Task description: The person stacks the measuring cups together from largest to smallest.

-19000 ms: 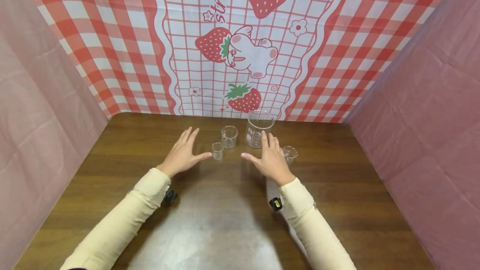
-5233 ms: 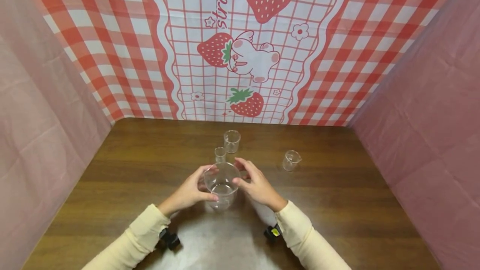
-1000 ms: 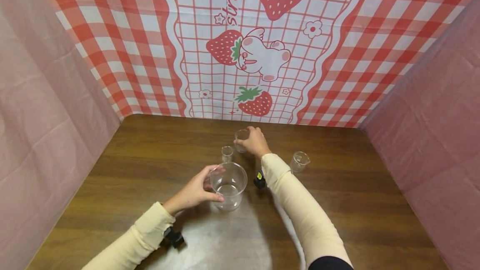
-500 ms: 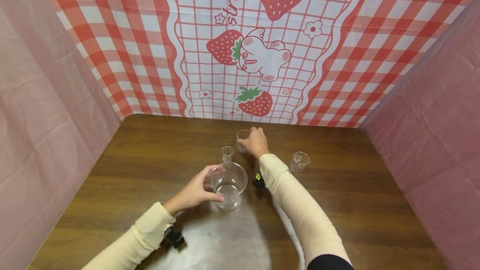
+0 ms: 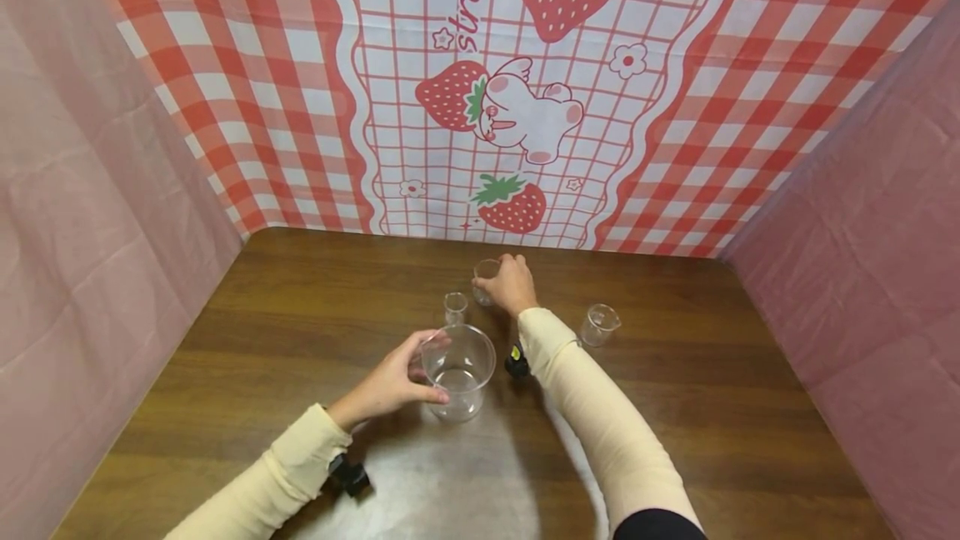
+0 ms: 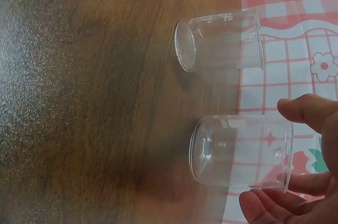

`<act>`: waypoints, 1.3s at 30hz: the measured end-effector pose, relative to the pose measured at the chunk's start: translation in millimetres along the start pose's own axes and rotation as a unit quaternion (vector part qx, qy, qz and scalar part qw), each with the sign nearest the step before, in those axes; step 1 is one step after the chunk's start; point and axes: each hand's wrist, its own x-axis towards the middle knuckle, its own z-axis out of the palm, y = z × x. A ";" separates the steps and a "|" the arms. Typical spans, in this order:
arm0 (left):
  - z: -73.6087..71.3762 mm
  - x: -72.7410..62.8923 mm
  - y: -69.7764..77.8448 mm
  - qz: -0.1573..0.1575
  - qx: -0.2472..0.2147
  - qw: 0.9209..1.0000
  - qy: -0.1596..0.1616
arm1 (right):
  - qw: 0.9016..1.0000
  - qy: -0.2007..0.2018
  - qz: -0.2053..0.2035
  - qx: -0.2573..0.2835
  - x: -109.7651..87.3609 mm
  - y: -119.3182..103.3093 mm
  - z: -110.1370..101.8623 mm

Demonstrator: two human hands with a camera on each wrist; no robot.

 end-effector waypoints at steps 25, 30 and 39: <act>0.9 -0.9 1.8 0.004 -0.002 1.000 0.004 | 0.998 -0.002 -0.052 -0.020 -2.0 -0.3 -13.0; 1.1 -0.8 1.3 -0.001 0.000 1.000 0.004 | 0.998 -0.008 -0.059 -0.022 -3.9 -0.7 -16.2; 1.9 -0.5 -0.3 0.010 0.005 1.000 0.001 | 0.997 -0.011 -0.071 -0.025 -6.6 -3.4 -23.1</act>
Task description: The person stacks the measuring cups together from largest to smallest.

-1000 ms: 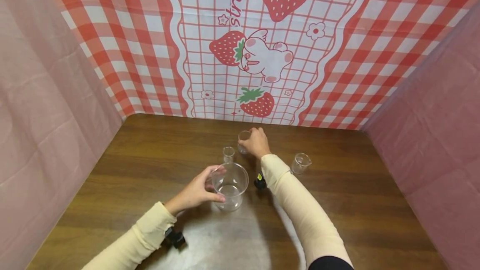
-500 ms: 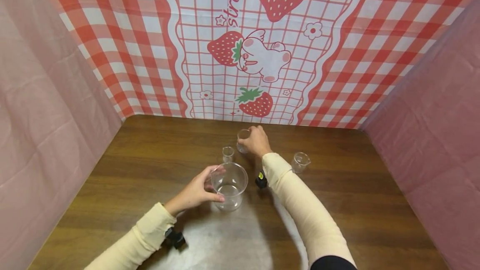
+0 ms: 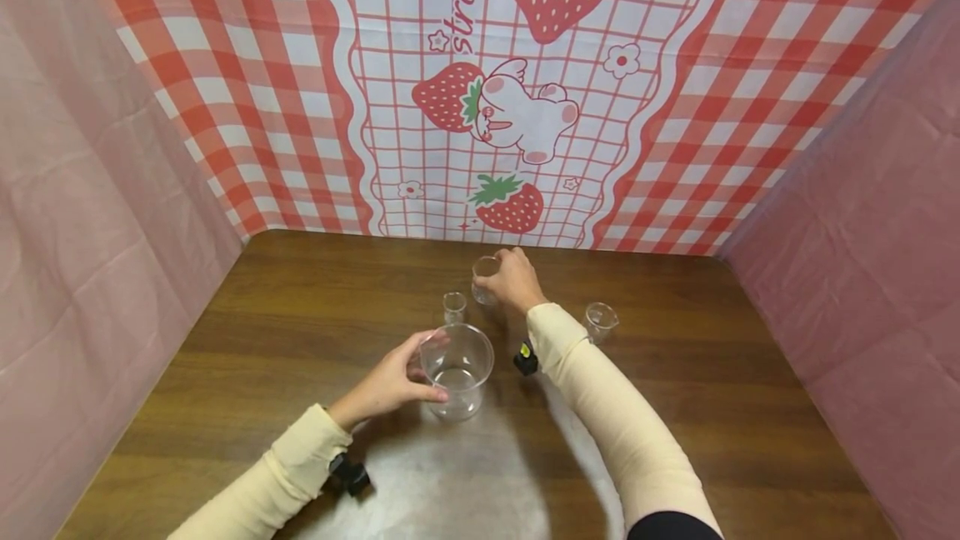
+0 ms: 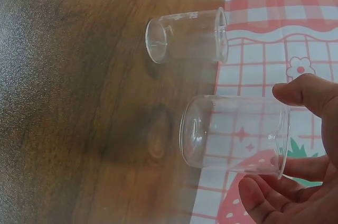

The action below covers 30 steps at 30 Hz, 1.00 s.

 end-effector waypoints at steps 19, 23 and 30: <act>-0.2 0.5 -1.1 -0.003 -0.006 1.000 -0.002 | 0.999 -0.020 -0.037 -0.009 -9.1 -10.2 -22.4; -0.4 0.1 0.8 -0.004 -0.009 1.000 -0.003 | 0.999 -0.015 -0.046 -0.006 -11.8 -11.7 -23.3; -0.1 0.1 1.8 -0.002 -0.009 1.000 -0.003 | 0.998 -0.013 -0.063 -0.005 -16.8 -15.4 -26.4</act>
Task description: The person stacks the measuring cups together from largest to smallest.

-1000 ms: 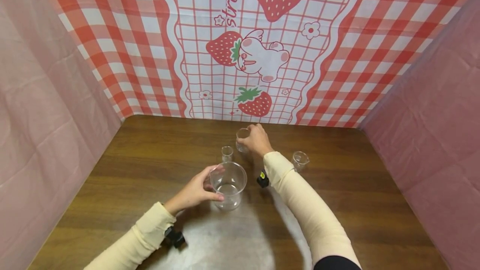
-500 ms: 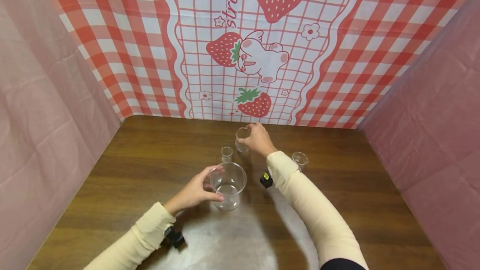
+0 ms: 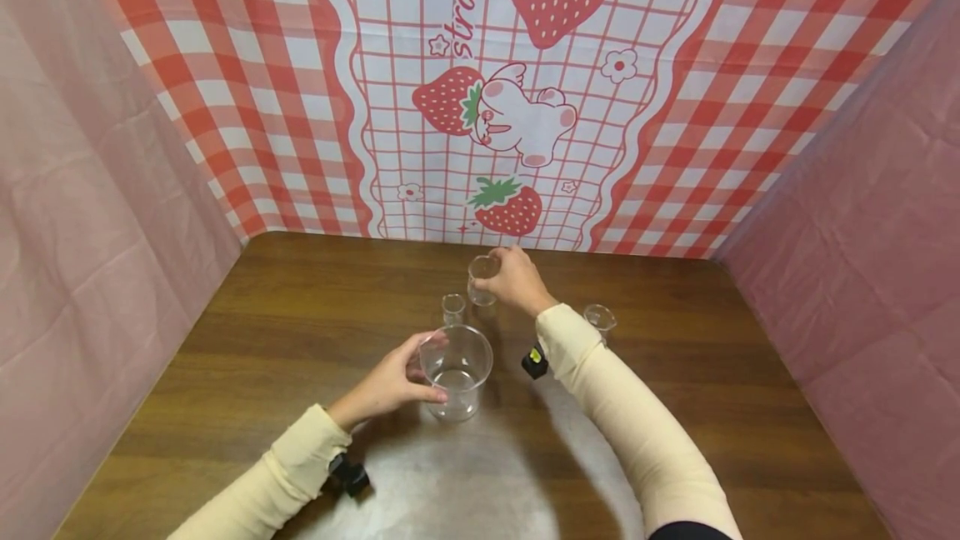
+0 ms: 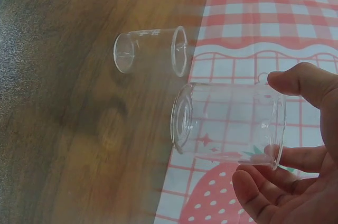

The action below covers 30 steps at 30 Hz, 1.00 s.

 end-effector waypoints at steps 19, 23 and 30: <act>0.1 0.3 -1.4 0.002 0.000 1.000 0.002 | 1.000 0.010 -0.023 0.005 -5.4 -9.7 -18.6; -0.2 0.2 -1.4 0.003 0.002 1.000 0.000 | 0.999 0.013 -0.030 0.005 -7.2 -12.1 -22.9; 0.3 -0.1 -2.4 0.000 0.002 1.000 -0.001 | 0.999 0.019 -0.043 0.012 -11.0 -15.9 -28.2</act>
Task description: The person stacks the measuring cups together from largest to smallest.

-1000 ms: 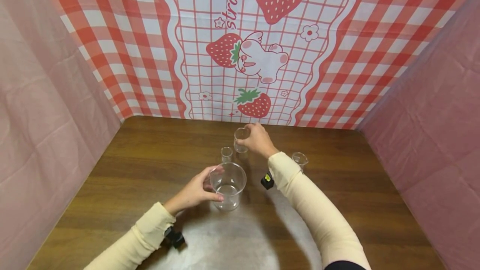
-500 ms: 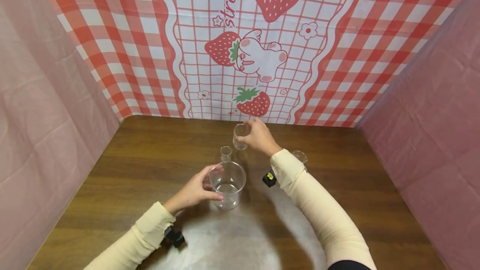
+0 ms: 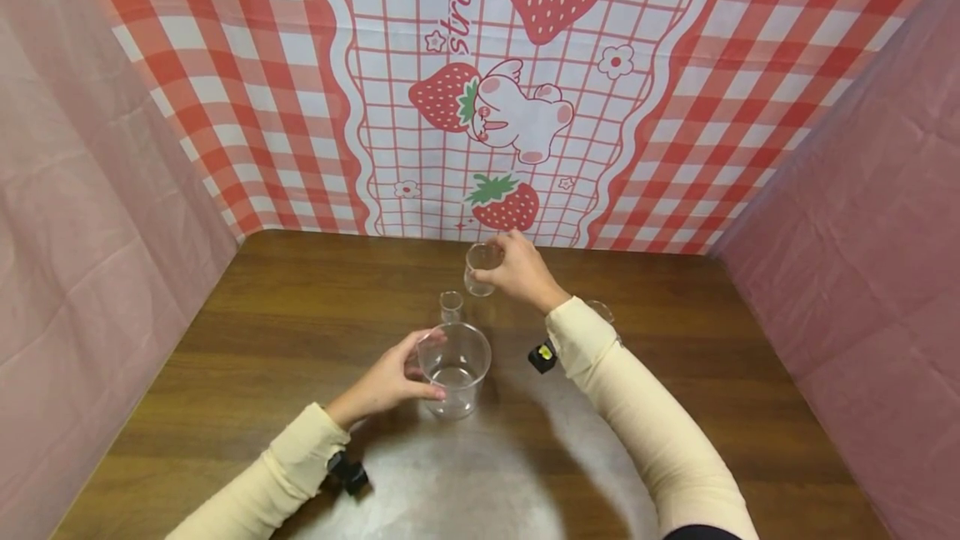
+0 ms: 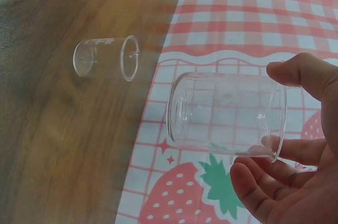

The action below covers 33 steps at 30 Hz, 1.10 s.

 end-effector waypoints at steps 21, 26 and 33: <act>0.4 -0.2 -0.9 0.002 0.001 1.000 -0.001 | 1.000 -0.006 -0.015 0.005 -12.8 -17.1 -17.7; 0.0 -0.9 0.5 -0.004 0.001 1.000 0.003 | 1.000 -0.005 -0.025 0.003 -14.7 -19.4 -20.7; -0.1 -1.0 1.3 0.001 0.002 1.000 0.001 | 0.999 -0.002 -0.040 0.001 -18.4 -23.6 -24.4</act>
